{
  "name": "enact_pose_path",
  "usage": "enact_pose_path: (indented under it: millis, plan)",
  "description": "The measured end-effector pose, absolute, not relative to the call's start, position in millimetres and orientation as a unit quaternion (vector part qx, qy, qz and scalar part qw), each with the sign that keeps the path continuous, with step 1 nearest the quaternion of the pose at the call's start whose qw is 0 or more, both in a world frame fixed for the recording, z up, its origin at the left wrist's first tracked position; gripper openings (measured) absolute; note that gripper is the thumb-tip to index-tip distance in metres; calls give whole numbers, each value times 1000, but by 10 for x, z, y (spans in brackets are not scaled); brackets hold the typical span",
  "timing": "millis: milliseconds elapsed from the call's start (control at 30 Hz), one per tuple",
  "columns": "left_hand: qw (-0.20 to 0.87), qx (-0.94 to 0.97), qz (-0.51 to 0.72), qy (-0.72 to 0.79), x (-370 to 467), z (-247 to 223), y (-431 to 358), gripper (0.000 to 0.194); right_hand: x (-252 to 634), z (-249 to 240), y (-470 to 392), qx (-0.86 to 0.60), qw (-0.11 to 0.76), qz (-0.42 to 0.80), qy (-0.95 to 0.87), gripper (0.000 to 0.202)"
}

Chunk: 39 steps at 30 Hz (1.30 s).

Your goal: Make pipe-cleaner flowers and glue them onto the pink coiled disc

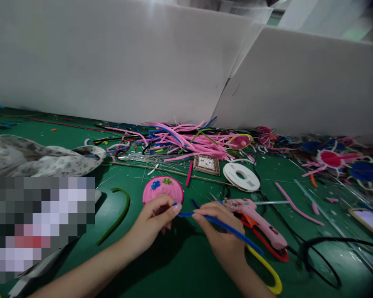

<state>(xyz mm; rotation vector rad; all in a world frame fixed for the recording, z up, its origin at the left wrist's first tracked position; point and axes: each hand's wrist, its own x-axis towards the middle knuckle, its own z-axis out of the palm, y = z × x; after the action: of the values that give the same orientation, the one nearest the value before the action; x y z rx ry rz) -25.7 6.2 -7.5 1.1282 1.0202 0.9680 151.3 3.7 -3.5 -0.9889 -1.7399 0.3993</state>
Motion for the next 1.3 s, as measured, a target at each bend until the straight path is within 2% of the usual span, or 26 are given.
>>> enact_pose_path:
  millis: [300,600,867,1100,1300]
  plan:
    - [718,536,299,330,-252,-59,12,35,1532,-74,44,-399,527,188,-727,8]
    - [717,449,367,387,-237,-114,31,37,1533,-30,37,-348,490,268,-753,11]
    - [681,467,378,419,-212,-101,21,41,1476,-8,8,-396,486,219,-748,7]
    - [636,504,403,423,-142,-88,-21,39,1435,-51,-46,-402,501,161,-749,9]
    - [638,497,401,431,-125,-104,-44,36,1387,-136,-78,-407,513,130,-745,10]
